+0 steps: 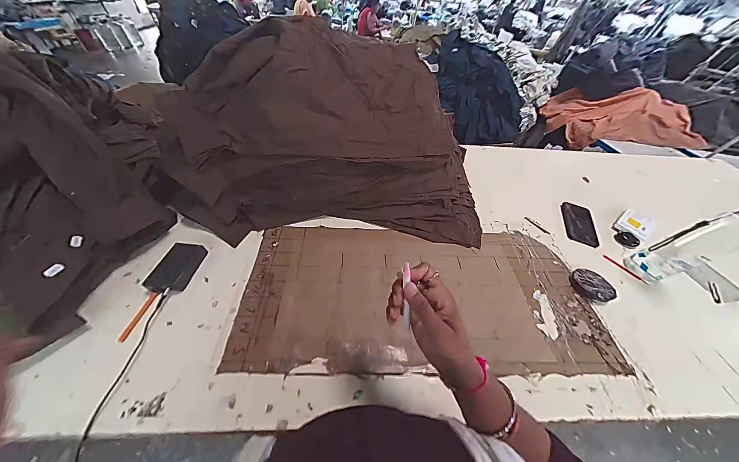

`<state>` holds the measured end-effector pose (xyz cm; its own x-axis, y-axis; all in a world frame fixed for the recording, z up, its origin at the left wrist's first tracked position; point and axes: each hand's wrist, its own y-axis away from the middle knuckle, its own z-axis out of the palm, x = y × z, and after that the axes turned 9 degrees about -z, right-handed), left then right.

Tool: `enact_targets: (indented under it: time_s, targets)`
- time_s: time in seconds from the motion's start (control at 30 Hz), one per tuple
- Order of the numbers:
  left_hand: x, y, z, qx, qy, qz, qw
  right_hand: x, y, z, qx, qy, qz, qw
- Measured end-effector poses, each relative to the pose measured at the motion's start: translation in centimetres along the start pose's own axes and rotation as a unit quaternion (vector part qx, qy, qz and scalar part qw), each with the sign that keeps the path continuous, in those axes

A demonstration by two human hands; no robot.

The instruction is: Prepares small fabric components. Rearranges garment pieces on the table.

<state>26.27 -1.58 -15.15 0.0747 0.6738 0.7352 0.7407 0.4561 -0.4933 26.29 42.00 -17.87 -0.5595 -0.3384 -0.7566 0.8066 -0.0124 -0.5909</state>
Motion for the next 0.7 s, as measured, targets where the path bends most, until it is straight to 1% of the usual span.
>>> enact_targets:
  time_s: [0.03, 0.07, 0.1, 0.13, 0.2, 0.3, 0.5, 0.6, 0.7]
  targets:
    - [2.9, 0.9, 2.5, -0.068, 0.115, 0.104, 0.986, 0.1, 0.0, 0.3, -0.011, -0.005, -0.005, 1.000]
    - [5.8, 2.0, 5.0, -0.138, 0.170, 0.161, 0.962, 0.2, -0.1, 0.6, -0.022, -0.009, -0.012, 1.000]
    - [8.4, 3.3, 7.3, -0.188, 0.201, 0.191, 0.942, 0.4, 0.0, 0.8, -0.034, -0.006, -0.022, 0.999]
    - [10.6, 4.8, 9.4, -0.218, 0.227, 0.201, 0.928, 0.5, 0.0, 1.1, -0.045, 0.001, -0.032, 0.998]
    - [13.9, 7.1, 12.7, -0.242, 0.280, 0.192, 0.909, 0.6, 0.3, 1.6, -0.056, 0.026, -0.055, 0.997]
    - [15.9, 8.9, 15.2, -0.273, 0.346, 0.169, 0.881, 0.3, 0.7, 2.0, -0.049, 0.090, -0.087, 0.991]
    - [16.5, 9.9, 16.1, -0.345, 0.416, 0.082, 0.837, 0.5, 1.0, 1.1, -0.048, 0.157, -0.117, 0.980]
    - [16.8, 10.0, 16.2, -0.347, 0.434, 0.056, 0.830, 0.9, 0.8, 1.2, -0.054, 0.175, -0.131, 0.974]
    - [16.5, 9.9, 16.3, -0.348, 0.450, 0.047, 0.821, 1.3, 0.6, 1.4, -0.059, 0.175, -0.133, 0.974]
